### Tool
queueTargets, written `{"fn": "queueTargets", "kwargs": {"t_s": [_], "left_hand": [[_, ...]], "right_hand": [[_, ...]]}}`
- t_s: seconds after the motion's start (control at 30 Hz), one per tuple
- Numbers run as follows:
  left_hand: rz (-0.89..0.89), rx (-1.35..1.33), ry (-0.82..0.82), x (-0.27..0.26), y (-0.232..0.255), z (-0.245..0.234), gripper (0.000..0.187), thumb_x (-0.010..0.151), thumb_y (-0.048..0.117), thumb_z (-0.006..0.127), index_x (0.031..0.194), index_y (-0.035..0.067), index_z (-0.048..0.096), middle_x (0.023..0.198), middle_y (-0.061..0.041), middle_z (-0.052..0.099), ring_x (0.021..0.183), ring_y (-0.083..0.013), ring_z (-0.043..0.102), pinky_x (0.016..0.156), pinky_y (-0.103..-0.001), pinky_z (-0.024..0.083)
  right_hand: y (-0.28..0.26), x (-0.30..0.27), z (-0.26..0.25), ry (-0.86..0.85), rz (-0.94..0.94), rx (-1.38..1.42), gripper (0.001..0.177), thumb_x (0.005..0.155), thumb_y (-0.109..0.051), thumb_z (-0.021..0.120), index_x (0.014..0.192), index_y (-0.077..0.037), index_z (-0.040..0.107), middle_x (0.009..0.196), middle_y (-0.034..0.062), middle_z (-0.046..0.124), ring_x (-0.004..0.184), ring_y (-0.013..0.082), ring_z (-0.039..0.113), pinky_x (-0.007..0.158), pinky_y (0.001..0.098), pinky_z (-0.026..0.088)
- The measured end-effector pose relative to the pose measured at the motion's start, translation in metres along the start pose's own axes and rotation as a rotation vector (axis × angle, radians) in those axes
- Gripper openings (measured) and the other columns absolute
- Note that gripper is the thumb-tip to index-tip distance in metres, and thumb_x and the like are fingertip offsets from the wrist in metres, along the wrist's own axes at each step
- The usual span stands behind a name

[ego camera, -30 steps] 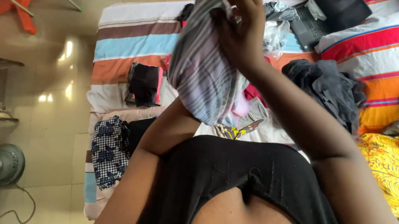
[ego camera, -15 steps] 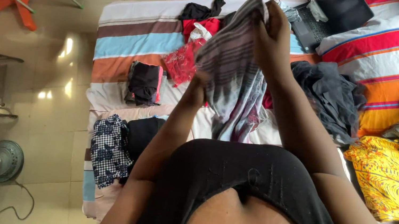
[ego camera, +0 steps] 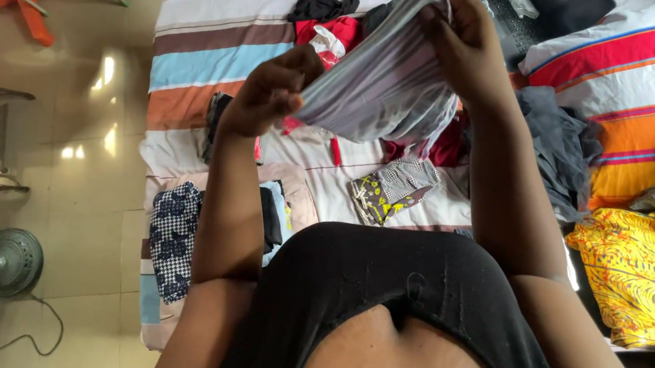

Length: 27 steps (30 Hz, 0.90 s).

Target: Folding and stacking various items of clothing on a bed.

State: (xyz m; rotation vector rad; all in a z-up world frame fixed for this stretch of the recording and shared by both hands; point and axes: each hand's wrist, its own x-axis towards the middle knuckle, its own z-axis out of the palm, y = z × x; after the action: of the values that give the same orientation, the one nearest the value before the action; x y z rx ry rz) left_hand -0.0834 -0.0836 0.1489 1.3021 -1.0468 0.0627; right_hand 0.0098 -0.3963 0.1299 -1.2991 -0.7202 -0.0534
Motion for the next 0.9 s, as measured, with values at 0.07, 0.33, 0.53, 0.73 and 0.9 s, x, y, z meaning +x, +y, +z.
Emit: {"fn": "queueTargets", "kwargs": {"t_s": [0.07, 0.33, 0.53, 0.73, 0.9], "left_hand": [[0.001, 0.053, 0.005, 0.006, 0.002, -0.004, 0.057, 0.105, 0.046, 0.068, 0.079, 0.005, 0.038, 0.103, -0.006, 0.045, 0.098, -0.0195, 0.044, 0.086, -0.032, 0.038], [-0.038, 0.294, 0.403, 0.007, -0.027, -0.014, 0.063, 0.102, 0.063, 0.064, 0.084, 0.008, 0.039, 0.086, -0.004, 0.05, 0.074, -0.0109, 0.037, 0.069, -0.026, 0.031], [-0.031, -0.244, 0.701, 0.016, -0.041, 0.03, 0.087, 0.069, 0.063, 0.084, 0.138, 0.022, 0.053, 0.125, 0.008, 0.06, 0.114, -0.0122, 0.057, 0.096, -0.034, 0.048], [-0.536, -0.844, 0.254, -0.112, -0.204, 0.036, 0.057, 0.092, 0.038, 0.066, 0.139, 0.008, 0.056, 0.133, -0.008, 0.062, 0.121, -0.0227, 0.06, 0.102, -0.04, 0.05], [-0.576, -1.033, 0.289, -0.173, -0.357, 0.017, 0.025, 0.111, 0.018, 0.069, 0.123, 0.002, 0.053, 0.13, -0.008, 0.063, 0.124, -0.0227, 0.06, 0.114, -0.045, 0.05]], "right_hand": [[-0.018, -0.001, 0.007, -0.011, -0.002, -0.01, 0.036, 0.114, -0.008, 0.06, 0.147, 0.003, 0.053, 0.133, -0.0018, 0.065, 0.124, 0.0066, 0.058, 0.114, 0.0243, 0.045], [-0.019, -0.009, 0.002, -0.021, 0.047, 0.066, 0.04, 0.11, -0.011, 0.063, 0.146, -0.001, 0.051, 0.131, 0.0034, 0.067, 0.122, 0.0122, 0.063, 0.113, 0.0308, 0.049], [-0.023, -0.002, 0.034, -0.04, 0.196, 0.462, 0.026, 0.112, -0.017, 0.064, 0.133, -0.002, 0.061, 0.12, 0.0039, 0.07, 0.11, 0.0126, 0.067, 0.102, 0.0302, 0.055], [-0.026, 0.006, 0.031, 0.093, 0.334, 0.324, 0.027, 0.107, -0.019, 0.062, 0.127, -0.002, 0.063, 0.106, 0.0031, 0.072, 0.093, 0.0115, 0.069, 0.084, 0.0285, 0.059], [0.011, -0.008, -0.006, -0.087, 0.453, 0.37, 0.025, 0.114, -0.017, 0.067, 0.128, 0.004, 0.064, 0.103, 0.0025, 0.069, 0.084, 0.0083, 0.061, 0.075, 0.0234, 0.05]]}}
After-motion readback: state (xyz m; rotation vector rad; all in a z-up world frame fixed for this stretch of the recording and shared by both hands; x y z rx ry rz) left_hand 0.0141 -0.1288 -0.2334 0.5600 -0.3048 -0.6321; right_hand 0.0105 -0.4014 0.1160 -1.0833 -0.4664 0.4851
